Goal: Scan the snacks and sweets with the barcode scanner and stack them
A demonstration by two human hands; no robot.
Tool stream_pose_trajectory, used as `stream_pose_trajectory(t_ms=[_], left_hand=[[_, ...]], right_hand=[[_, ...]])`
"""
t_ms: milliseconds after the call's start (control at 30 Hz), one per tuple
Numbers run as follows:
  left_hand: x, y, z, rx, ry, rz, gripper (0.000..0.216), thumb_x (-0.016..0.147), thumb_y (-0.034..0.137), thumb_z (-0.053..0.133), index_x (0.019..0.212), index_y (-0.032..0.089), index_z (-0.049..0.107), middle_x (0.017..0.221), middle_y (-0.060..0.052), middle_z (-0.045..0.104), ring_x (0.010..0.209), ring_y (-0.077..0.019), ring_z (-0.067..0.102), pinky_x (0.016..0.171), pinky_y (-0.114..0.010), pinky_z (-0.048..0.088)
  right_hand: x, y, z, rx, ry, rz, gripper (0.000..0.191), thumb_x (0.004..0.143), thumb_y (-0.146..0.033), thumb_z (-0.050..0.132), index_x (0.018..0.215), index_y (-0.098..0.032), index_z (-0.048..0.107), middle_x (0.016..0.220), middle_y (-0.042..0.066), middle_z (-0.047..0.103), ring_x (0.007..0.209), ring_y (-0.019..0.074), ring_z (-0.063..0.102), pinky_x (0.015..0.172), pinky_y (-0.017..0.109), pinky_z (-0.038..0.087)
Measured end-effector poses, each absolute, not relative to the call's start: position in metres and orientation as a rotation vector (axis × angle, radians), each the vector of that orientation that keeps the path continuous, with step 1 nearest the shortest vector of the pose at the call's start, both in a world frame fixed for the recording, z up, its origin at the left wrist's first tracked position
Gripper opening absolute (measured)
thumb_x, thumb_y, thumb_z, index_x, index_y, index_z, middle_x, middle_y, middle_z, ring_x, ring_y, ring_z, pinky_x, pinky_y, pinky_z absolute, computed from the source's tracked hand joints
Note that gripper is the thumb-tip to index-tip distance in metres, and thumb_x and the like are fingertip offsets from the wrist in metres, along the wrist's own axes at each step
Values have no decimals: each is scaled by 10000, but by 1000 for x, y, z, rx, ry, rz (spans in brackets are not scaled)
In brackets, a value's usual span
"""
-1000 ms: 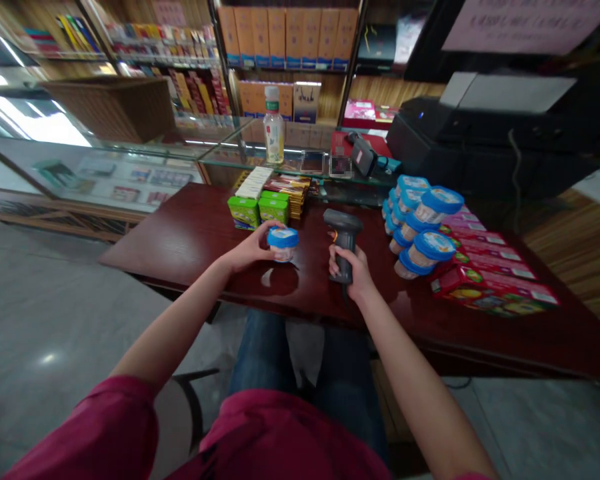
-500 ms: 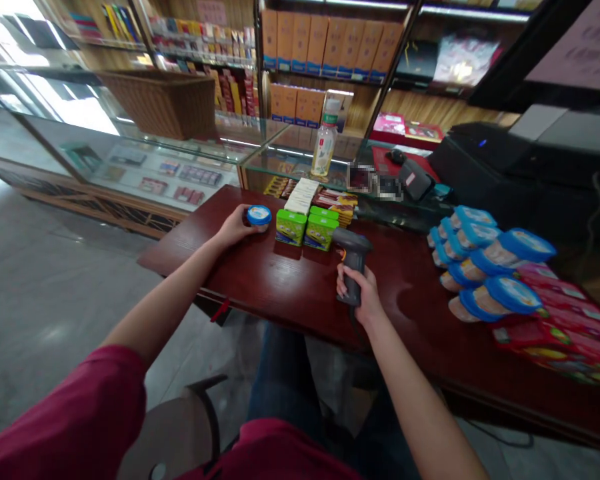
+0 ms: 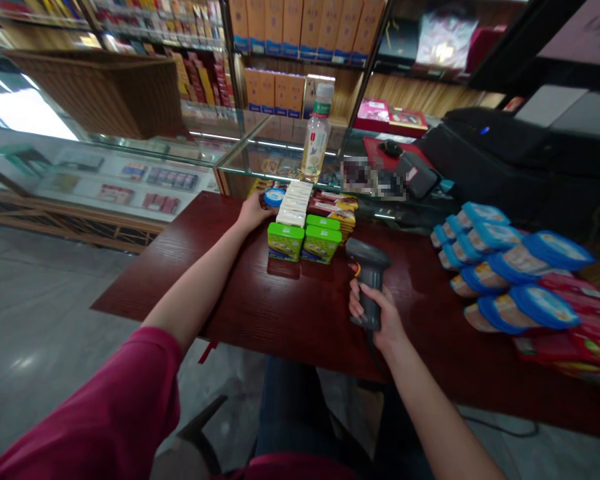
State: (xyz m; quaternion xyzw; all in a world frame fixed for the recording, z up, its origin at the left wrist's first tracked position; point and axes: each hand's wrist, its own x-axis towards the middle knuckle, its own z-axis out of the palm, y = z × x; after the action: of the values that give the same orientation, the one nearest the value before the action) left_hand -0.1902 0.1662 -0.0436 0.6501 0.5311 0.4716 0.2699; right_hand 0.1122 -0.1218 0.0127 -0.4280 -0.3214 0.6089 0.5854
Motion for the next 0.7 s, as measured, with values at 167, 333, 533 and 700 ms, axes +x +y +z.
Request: stream_pose_trajectory(t_ms=[167,333,533,700], left_hand=[[-188,176,-51,1778,1425,1325,767,645,255,960,1324,116,632,1227,-189,758,1143,-336,729,1070,-470,544],[-188,166,-44,1787,1432,1352,807,632,200,949,1360,122,612,1320,-206,725,1275,-353,678,1144,-502,512],[-201,104,-12,1722,1492,1506,665,792,177,802,1423,158,590,1417,-177,690,1326,-308,677,1161,-502,541],[-199,45,28,1835,1252,1774,442,952,288,703,1387,262,634,1392,-12,740,1333,-243,684,1231,-529,508]], right_hand=[[111,-123,13,-1015,-761,1418,310,717,-286,849,943,-234,643,722,-40,591,441,62,450,415,202,412],[114,-122,8,-950,-742,1406,318,726,-284,834,983,-226,655,738,-43,594,442,58,453,409,199,396],[135,-143,2,-855,-736,1276,363,725,-296,815,1047,-226,663,757,-54,611,437,59,464,421,214,408],[174,-182,-1,-837,-688,1133,401,697,-281,844,1050,-235,661,838,-35,684,471,70,515,444,227,438]])
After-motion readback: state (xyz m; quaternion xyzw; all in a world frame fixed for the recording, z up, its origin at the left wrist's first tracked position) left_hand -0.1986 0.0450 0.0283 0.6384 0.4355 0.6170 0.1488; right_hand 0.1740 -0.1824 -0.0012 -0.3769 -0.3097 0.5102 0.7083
